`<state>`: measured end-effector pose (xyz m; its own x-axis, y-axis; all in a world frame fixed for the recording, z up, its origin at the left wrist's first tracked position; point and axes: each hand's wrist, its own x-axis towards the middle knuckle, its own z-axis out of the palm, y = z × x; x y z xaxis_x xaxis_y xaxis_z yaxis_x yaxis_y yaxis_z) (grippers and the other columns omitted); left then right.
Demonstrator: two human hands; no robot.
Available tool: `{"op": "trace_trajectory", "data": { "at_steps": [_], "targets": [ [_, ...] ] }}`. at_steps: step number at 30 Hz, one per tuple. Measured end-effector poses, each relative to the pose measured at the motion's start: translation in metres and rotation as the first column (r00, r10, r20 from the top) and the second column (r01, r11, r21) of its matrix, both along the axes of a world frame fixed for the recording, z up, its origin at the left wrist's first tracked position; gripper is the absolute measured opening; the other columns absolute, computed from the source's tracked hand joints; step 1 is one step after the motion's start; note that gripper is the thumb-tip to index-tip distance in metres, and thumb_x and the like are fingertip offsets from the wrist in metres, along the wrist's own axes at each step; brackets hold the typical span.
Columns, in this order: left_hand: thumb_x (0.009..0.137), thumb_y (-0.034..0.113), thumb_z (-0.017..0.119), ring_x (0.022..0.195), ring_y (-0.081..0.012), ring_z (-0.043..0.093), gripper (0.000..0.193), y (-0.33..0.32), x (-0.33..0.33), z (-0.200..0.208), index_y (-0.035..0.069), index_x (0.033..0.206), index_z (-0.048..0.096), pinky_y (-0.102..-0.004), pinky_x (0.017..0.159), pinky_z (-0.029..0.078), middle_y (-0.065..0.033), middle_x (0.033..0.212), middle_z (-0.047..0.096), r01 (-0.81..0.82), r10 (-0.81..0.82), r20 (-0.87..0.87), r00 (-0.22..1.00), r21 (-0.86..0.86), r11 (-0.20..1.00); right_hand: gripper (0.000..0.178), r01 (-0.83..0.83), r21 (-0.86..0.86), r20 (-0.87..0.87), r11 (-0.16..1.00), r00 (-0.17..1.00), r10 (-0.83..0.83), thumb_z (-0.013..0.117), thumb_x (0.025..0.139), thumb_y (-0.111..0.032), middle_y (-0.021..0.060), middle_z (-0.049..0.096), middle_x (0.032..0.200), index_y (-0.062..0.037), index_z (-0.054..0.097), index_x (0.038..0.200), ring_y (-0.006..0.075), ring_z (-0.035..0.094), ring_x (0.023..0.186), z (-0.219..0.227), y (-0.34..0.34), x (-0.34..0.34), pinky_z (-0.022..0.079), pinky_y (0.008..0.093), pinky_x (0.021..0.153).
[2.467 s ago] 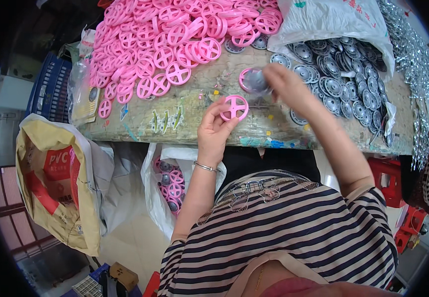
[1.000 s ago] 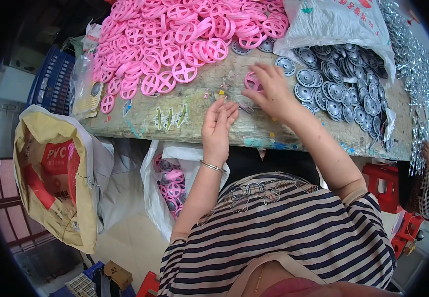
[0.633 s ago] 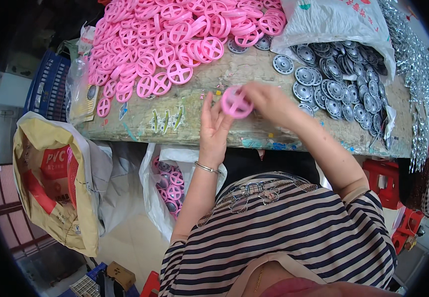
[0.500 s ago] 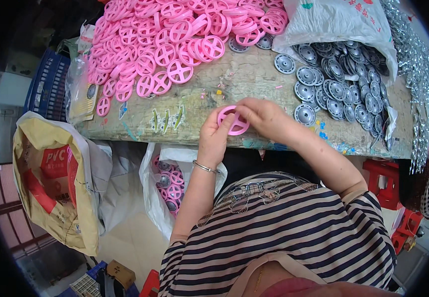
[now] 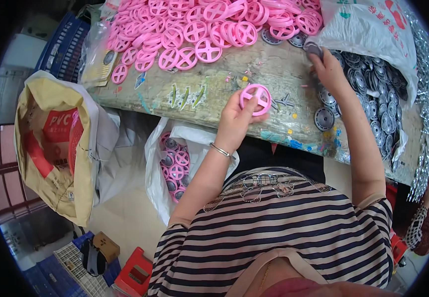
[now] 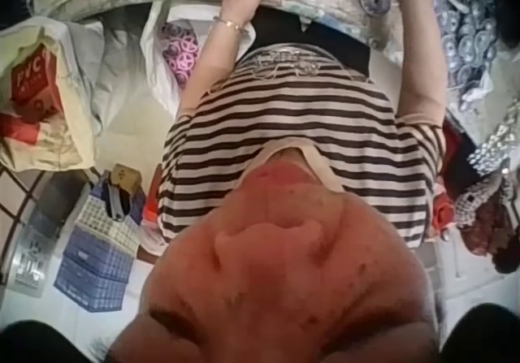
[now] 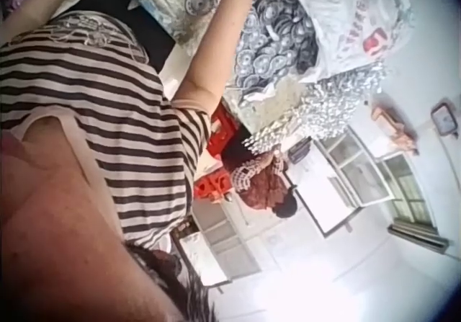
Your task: Assembling small pink plastic circular frames with other components at a factory workbench.
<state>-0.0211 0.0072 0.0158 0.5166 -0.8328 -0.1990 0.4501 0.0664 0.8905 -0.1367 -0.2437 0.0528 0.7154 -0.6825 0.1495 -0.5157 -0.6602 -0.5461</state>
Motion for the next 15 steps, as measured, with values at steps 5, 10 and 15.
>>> {"op": "trace_trajectory", "data": {
  "at_steps": [5, 10, 15],
  "targets": [
    [0.098, 0.015, 0.044, 0.111, -0.0196, 0.055, 0.038, 0.003, 0.004, -0.002, 0.001, 0.133, 0.038, -0.0357, 0.092, 0.051, -0.0103, 0.124, 0.05, 0.02, -0.04, -0.11, 0.993, -0.175, 0.984, 0.039, -0.333, 0.509, 0.388, 0.794, 0.912, 0.134, 0.062, 0.087, -0.008, 0.0069, 0.063, 0.091, -0.0038, 0.052, 0.124, 0.0119, 0.058, 0.079, 0.01, 0.093, 0.01, 0.048, 0.0267, 0.072],
    [0.098, 0.009, 0.043, 0.112, -0.0186, 0.053, 0.04, 0.002, 0.002, -0.004, 0.001, 0.136, 0.035, -0.0356, 0.093, 0.051, -0.0091, 0.125, 0.05, 0.048, -0.066, -0.094, 0.993, -0.182, 0.982, 0.036, -0.349, 0.151, 0.231, 0.925, 0.922, 0.31, 0.065, 0.084, -0.011, 0.0071, 0.059, 0.092, -0.0042, 0.059, 0.119, 0.0131, 0.054, 0.08, 0.003, 0.116, 0.014, 0.046, 0.0268, 0.072],
    [0.097, 0.007, 0.042, 0.11, -0.0189, 0.054, 0.037, 0.002, 0.003, -0.004, 0.0, 0.133, 0.038, -0.0357, 0.091, 0.053, -0.0101, 0.124, 0.05, 0.074, -0.085, -0.045, 0.995, -0.202, 0.977, 0.035, -0.326, 0.374, 0.271, 0.868, 0.934, 0.234, 0.067, 0.082, -0.011, 0.0072, 0.06, 0.089, -0.0025, 0.06, 0.115, 0.0127, 0.055, 0.077, -0.006, 0.113, 0.02, 0.046, 0.0271, 0.07]
  ]
}}
